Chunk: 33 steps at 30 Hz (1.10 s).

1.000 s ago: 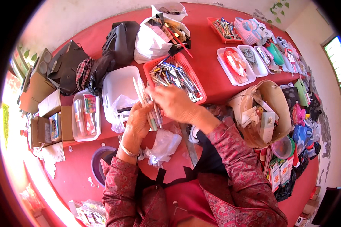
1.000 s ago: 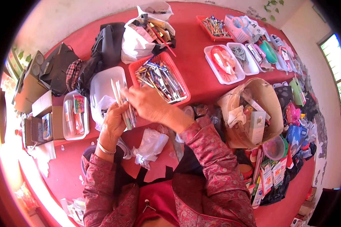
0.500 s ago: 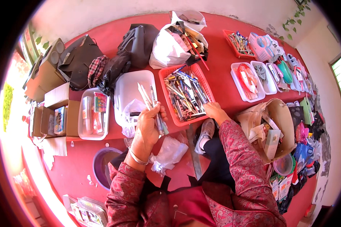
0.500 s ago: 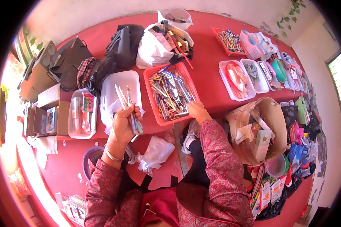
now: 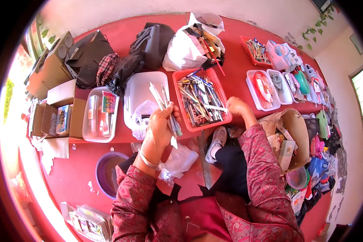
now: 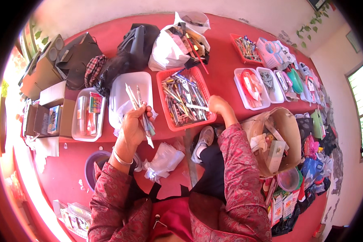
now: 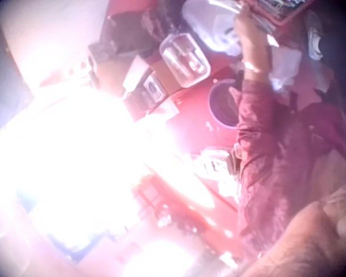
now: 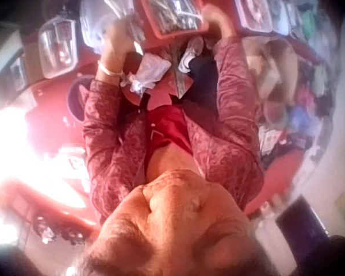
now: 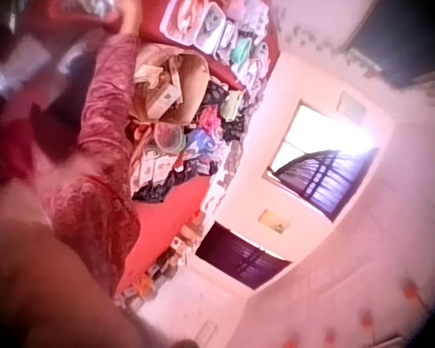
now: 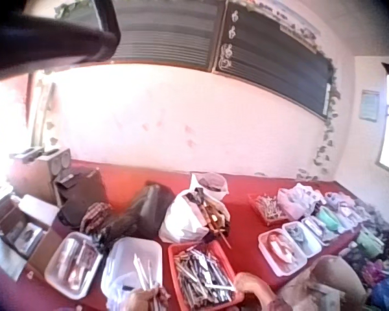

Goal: The person sits on the floor and sorts through a red basket of pens and markers. They pick up items one by one, inspect them, and place them into a white plastic container. The person continues this process, occasionally moving the basket or adjusting the pile of stationery.

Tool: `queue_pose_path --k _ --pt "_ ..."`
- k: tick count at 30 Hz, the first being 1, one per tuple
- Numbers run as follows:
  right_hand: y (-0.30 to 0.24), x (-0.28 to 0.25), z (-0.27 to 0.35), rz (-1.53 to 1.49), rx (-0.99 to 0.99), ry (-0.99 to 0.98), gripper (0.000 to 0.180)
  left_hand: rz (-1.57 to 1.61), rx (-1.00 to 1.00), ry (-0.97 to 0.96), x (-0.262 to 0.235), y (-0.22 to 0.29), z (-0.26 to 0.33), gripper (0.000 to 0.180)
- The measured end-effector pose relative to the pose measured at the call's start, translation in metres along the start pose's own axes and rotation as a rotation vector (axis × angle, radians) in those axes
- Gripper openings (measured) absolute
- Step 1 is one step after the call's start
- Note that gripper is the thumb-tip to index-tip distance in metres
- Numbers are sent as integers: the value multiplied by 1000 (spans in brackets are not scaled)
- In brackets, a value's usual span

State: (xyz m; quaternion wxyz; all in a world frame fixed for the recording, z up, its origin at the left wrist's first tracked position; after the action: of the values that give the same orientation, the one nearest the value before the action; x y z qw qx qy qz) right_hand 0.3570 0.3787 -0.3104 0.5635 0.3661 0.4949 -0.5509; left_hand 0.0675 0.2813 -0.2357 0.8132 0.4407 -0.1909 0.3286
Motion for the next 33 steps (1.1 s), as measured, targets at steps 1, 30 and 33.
queue_pose_path --k 1,30,33 --pt "12 -6 4 -300 28 44 17 -16 -6 -4 2 -3 1 8" --pt "-147 -99 81 -1339 -96 175 32 82 -155 -369 34 -37 19 18" --pt "-171 -52 77 -1720 -132 -377 48 92 -251 -516 55 -51 40 20"
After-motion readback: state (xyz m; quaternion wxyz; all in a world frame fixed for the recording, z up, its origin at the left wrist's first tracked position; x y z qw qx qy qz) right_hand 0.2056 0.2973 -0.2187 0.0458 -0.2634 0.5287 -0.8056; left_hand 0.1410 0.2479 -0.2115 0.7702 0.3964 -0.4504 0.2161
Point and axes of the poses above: each hand's wrist, its own z-axis away from the middle knuckle, its own x-axis out of the palm, y = z × x, the point moved 7 cm from there along -z, towards the middle knuckle, and after that the axes turned 13 degrees about y, right-handed, at the moved point
